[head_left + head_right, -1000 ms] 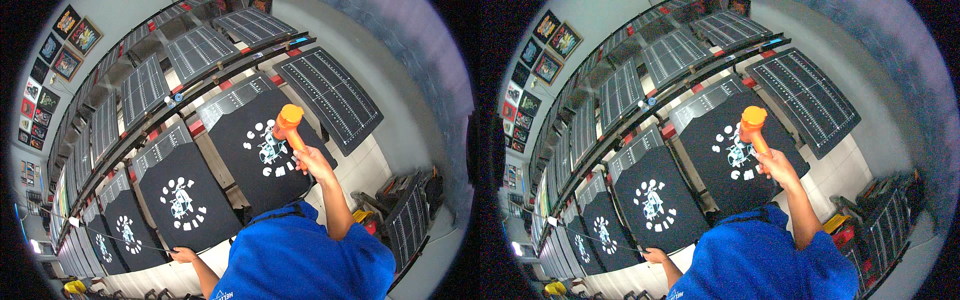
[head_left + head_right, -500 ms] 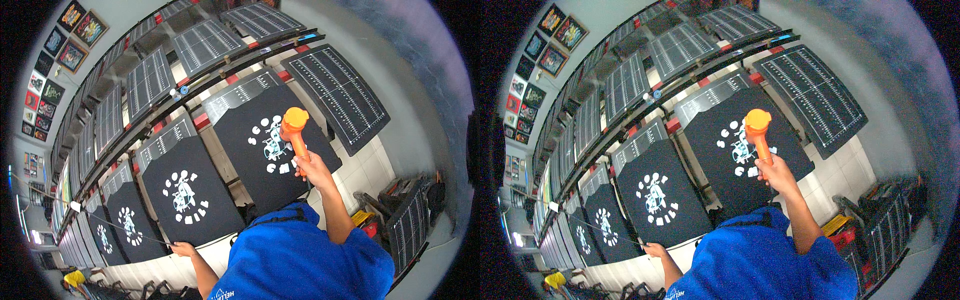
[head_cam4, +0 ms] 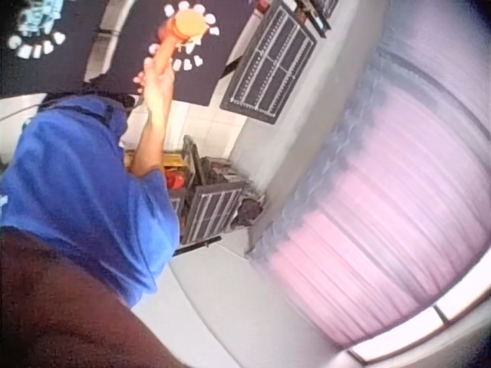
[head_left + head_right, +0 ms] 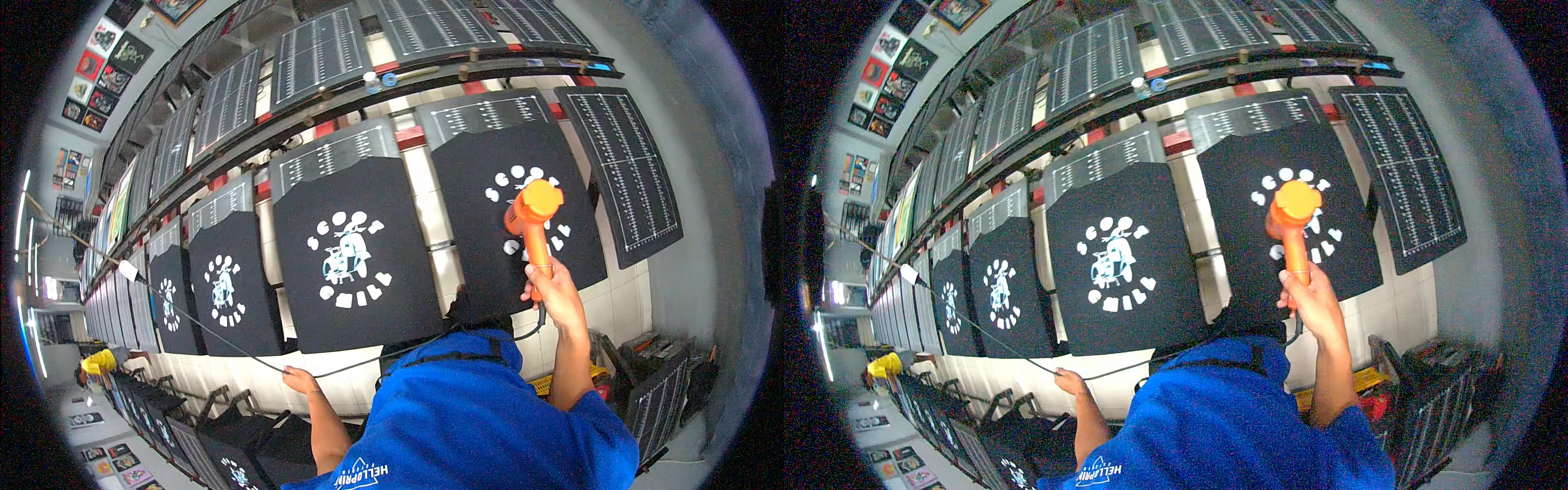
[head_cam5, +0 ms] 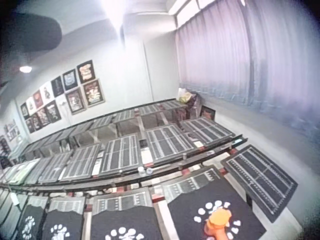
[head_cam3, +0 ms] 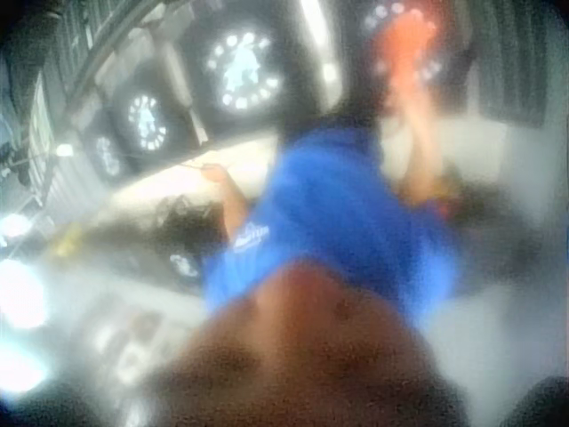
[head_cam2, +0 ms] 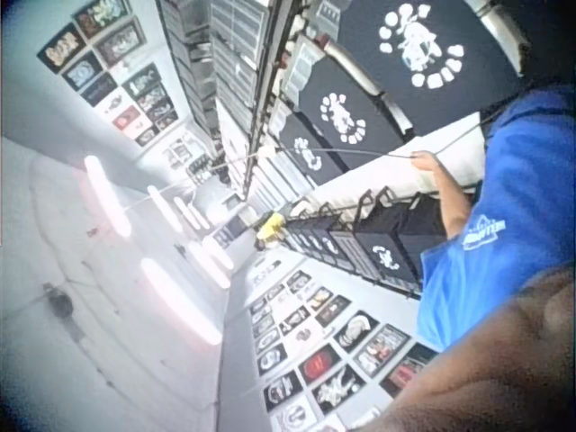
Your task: The person uses a heat gun to dry the ink on several black t-shirts positioned on platens, moving down the row and occasionally touching the shirts to check for dryness.
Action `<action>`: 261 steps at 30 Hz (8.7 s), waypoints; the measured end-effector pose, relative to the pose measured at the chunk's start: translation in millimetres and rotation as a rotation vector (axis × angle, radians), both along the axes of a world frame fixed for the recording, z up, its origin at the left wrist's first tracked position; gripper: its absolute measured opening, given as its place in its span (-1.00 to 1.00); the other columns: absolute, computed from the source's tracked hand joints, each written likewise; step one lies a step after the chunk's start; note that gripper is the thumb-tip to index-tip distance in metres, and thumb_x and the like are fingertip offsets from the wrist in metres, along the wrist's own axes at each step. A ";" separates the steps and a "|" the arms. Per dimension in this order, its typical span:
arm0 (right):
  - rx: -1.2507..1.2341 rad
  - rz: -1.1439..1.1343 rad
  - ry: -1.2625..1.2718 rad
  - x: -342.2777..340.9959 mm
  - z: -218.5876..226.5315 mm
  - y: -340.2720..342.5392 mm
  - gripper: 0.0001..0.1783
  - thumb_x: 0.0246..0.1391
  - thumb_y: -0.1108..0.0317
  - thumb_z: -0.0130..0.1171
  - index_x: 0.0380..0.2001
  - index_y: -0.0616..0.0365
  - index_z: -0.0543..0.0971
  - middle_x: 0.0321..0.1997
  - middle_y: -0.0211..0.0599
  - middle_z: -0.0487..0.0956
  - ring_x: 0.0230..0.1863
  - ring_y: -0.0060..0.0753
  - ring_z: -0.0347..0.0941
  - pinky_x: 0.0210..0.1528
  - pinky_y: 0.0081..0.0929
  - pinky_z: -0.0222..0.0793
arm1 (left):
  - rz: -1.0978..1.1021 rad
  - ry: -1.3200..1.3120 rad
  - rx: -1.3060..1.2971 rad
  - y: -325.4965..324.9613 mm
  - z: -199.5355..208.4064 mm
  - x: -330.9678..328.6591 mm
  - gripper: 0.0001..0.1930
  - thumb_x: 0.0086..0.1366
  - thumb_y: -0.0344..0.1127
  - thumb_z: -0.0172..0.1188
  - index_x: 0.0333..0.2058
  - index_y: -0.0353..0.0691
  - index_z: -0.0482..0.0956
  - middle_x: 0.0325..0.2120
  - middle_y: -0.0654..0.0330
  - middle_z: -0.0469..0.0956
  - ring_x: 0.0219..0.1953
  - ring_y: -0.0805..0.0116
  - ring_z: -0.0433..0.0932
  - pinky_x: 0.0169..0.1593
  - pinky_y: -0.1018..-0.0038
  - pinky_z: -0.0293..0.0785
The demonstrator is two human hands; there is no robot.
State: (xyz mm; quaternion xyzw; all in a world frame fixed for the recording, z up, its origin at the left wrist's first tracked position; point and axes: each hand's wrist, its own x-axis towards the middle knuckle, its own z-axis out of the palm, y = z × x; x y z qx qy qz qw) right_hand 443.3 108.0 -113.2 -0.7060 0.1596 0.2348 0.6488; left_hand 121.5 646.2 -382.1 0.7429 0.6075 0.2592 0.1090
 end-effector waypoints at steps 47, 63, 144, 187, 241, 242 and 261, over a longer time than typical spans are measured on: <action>-0.060 0.194 -0.075 -5.1 -8.4 348.6 -0.71 0.16 0.13 0.13 -0.28 0.15 0.46 -0.59 -0.50 0.46 -0.58 -0.66 0.44 -0.64 -0.71 0.22 | -0.312 -0.211 -0.250 243.1 72.0 81.8 -0.76 0.25 -0.38 0.01 -0.19 -0.45 0.36 -0.38 -0.15 0.47 -0.28 -0.10 0.48 -0.15 0.18 0.36; -0.054 0.146 -0.047 -9.6 -8.1 334.4 -0.71 0.16 0.13 0.15 -0.28 0.14 0.46 -0.58 -0.53 0.46 -0.59 -0.69 0.42 -0.63 -0.71 0.22 | -0.150 -0.131 -0.197 272.3 82.4 53.4 -0.65 0.33 -0.20 -0.04 -0.22 -0.47 0.48 -0.28 -0.21 0.54 -0.20 -0.13 0.50 -0.09 0.17 0.36; 0.035 0.184 -0.010 -20.5 -13.1 321.2 -0.72 0.16 0.12 0.14 -0.28 0.12 0.47 -0.59 -0.54 0.45 -0.57 -0.70 0.44 -0.64 -0.73 0.22 | -0.054 0.234 0.075 248.2 43.0 18.9 -0.63 0.40 -0.30 -0.20 0.05 -0.31 0.44 0.18 -0.15 0.25 0.21 -0.11 0.18 0.25 0.10 0.08; -0.118 0.141 -0.026 -80.3 -6.6 359.7 -0.74 0.16 0.17 0.13 -0.27 0.14 0.47 -0.58 -0.51 0.46 -0.59 -0.66 0.45 -0.68 -0.72 0.21 | 0.086 0.110 0.105 327.9 22.8 -2.8 -0.56 0.33 -0.15 -0.15 0.08 -0.23 0.44 0.21 -0.09 0.25 0.23 0.01 0.23 0.23 0.10 0.08; -0.029 0.228 -0.005 -67.1 -10.1 383.0 -0.72 0.14 0.14 0.16 -0.27 0.14 0.48 -0.58 -0.51 0.47 -0.57 -0.66 0.46 -0.67 -0.73 0.22 | 0.115 0.070 0.050 322.0 31.5 4.6 -0.57 0.34 -0.19 -0.15 0.07 -0.30 0.43 0.23 -0.09 0.20 0.24 0.01 0.22 0.26 0.12 0.04; -0.030 0.196 0.000 -68.5 -9.9 383.3 -0.73 0.14 0.16 0.16 -0.27 0.14 0.48 -0.59 -0.52 0.47 -0.57 -0.66 0.46 -0.68 -0.73 0.22 | 0.113 0.072 0.048 322.7 31.2 4.5 -0.57 0.34 -0.19 -0.15 0.07 -0.30 0.43 0.23 -0.09 0.20 0.24 0.01 0.22 0.26 0.12 0.04; -0.082 0.305 0.008 -81.5 -4.8 386.3 -0.70 0.13 0.13 0.16 -0.25 0.15 0.47 -0.57 -0.56 0.46 -0.58 -0.71 0.43 -0.64 -0.74 0.22 | 0.108 0.047 0.055 321.0 33.3 6.7 -0.58 0.34 -0.19 -0.14 0.07 -0.27 0.43 0.22 -0.08 0.22 0.24 0.02 0.22 0.26 0.11 0.04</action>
